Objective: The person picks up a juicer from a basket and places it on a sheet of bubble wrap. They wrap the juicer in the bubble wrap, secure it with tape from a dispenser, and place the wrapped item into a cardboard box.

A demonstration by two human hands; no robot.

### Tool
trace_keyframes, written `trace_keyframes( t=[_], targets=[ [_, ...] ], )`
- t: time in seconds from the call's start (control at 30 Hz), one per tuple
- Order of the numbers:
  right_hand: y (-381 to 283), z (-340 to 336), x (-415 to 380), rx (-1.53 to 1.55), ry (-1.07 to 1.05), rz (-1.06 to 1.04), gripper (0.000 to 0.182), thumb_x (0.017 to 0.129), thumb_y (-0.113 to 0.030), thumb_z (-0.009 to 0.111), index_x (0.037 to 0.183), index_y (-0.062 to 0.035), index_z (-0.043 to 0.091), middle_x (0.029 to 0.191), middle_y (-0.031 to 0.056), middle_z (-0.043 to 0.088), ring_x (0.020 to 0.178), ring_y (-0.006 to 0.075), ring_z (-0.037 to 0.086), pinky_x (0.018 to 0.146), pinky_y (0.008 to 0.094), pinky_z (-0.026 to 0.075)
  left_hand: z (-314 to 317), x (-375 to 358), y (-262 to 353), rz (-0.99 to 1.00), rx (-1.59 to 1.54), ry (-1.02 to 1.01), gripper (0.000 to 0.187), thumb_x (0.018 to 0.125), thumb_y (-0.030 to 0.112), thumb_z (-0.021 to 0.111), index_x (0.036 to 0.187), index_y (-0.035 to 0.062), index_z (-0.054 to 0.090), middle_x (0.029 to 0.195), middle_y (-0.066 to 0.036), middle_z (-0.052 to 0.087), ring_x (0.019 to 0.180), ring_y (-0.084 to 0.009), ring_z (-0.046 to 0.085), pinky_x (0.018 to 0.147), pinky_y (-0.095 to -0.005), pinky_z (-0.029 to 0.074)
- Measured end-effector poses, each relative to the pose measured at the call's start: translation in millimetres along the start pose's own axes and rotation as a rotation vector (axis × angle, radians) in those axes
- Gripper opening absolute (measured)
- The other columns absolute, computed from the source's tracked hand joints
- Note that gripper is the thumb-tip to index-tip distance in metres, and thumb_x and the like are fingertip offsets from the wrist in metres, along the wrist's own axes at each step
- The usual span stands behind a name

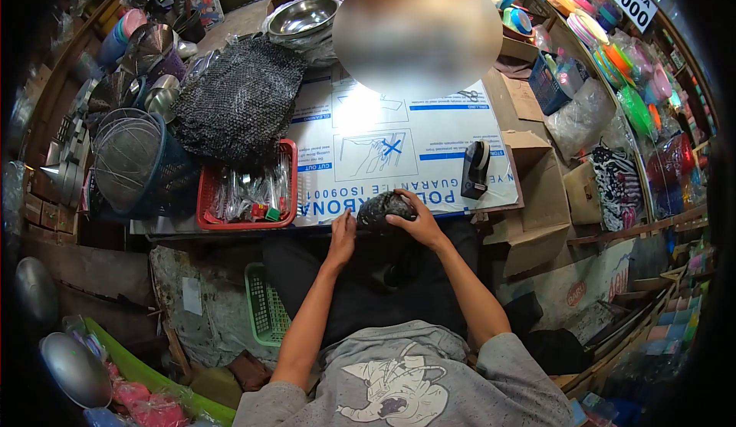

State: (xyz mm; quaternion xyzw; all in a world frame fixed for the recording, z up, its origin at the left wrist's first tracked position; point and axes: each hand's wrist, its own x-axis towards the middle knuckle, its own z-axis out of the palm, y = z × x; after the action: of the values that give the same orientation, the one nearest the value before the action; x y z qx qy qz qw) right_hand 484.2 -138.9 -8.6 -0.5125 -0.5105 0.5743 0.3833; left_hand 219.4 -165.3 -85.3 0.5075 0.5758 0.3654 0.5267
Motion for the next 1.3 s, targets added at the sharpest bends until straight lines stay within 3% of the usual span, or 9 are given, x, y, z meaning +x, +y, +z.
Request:
trace_keyframes(
  t=[0.07,0.1,0.2,0.3,0.47,0.6,0.77,1.1,1.3],
  targets=[
    [6.1,-3.3,-12.2,0.051,0.006,-0.041,0.099,0.081,-0.037,0.098,0.162,-0.0082,0.049,0.153,0.0181,0.060,0.143,0.0331,0.056,0.121,0.0417,0.044,3.3,-11.4,27.4,-0.294,-0.331,0.003,0.087,0.108,0.074,0.046,0.169,0.0134,0.040,0.161,-0.018,0.043,0.129,-0.0314,0.058,0.108,-0.0465,0.055],
    [8.4,-2.9,-17.1,0.101,0.011,-0.080,0.102,0.081,-0.033,0.098,0.164,-0.0076,0.044,0.156,0.0181,0.057,0.145,0.0324,0.054,0.121,0.0407,0.042,1.4,-20.6,53.2,-0.293,-0.329,0.003,0.087,0.108,0.074,0.046,0.169,0.0134,0.040,0.161,-0.018,0.043,0.129,-0.0314,0.058,0.108,-0.0465,0.055],
    [-5.9,-2.8,-37.0,0.090,-0.106,-0.142,0.104,0.076,-0.021,0.097,0.163,-0.0050,0.042,0.158,0.0167,0.051,0.147,0.0285,0.050,0.123,0.0402,0.039,-3.7,-29.9,86.6,-0.510,-0.944,-0.249,0.074,0.110,0.069,0.046,0.159,0.0143,0.054,0.150,-0.013,0.062,0.128,-0.0317,0.064,0.111,-0.0518,0.054],
    [-28.8,-0.6,-58.4,-0.067,-0.232,-0.220,0.102,0.073,-0.015,0.093,0.160,-0.0072,0.042,0.159,0.0153,0.050,0.151,0.0281,0.046,0.127,0.0408,0.034,15.8,-32.9,74.7,-0.432,-1.042,-0.296,0.080,0.107,0.069,0.056,0.165,0.0146,0.044,0.161,-0.015,0.053,0.143,-0.0318,0.057,0.116,-0.0539,0.051],
    [-10.9,-10.2,-83.7,0.021,-0.267,-0.191,0.093,0.083,-0.023,0.095,0.158,-0.0102,0.041,0.168,0.0170,0.037,0.158,0.0311,0.036,0.129,0.0471,0.032,47.1,-43.8,95.2,-0.264,-0.915,-0.131,0.059,0.102,0.040,0.067,0.150,0.0108,0.052,0.140,-0.013,0.059,0.131,-0.0265,0.060,0.114,-0.0411,0.051],
    [-29.4,-18.9,-103.0,0.242,-0.147,0.097,0.107,0.089,-0.031,0.092,0.168,-0.0101,0.024,0.168,0.0187,0.034,0.159,0.0303,0.034,0.130,0.0454,0.030,63.8,-40.6,93.4,-0.127,-0.788,-0.228,0.070,0.089,0.041,0.071,0.148,0.0085,0.053,0.138,-0.015,0.060,0.128,-0.0262,0.061,0.110,-0.0390,0.050],
    [-28.8,-36.5,-123.0,0.342,-0.121,0.025,0.110,0.090,-0.033,0.089,0.173,-0.0098,0.020,0.165,0.0173,0.033,0.158,0.0299,0.033,0.129,0.0427,0.032,104.1,-38.8,117.9,-0.021,-0.701,-0.276,0.073,0.086,0.043,0.071,0.147,0.0070,0.055,0.133,-0.015,0.063,0.123,-0.0254,0.064,0.109,-0.0384,0.051],
    [-10.7,-103.7,-164.0,0.454,0.282,-0.033,0.108,0.079,-0.031,0.097,0.165,-0.0047,0.038,0.152,0.0163,0.052,0.143,0.0272,0.053,0.122,0.0398,0.042,214.4,-26.4,138.6,-0.054,-0.712,-0.386,0.075,0.091,0.050,0.069,0.148,0.0035,0.052,0.134,-0.017,0.063,0.125,-0.0265,0.064,0.111,-0.0395,0.051],
    [12.7,-158.2,-194.4,0.504,0.534,-0.079,0.107,0.078,-0.026,0.094,0.165,0.0006,0.037,0.154,0.0151,0.052,0.143,0.0248,0.052,0.122,0.0382,0.041,275.7,1.2,152.2,0.109,-0.221,-0.723,0.074,0.104,0.054,0.060,0.157,0.0033,0.049,0.148,-0.017,0.063,0.137,-0.0259,0.058,0.118,-0.0407,0.044]
  ],
)
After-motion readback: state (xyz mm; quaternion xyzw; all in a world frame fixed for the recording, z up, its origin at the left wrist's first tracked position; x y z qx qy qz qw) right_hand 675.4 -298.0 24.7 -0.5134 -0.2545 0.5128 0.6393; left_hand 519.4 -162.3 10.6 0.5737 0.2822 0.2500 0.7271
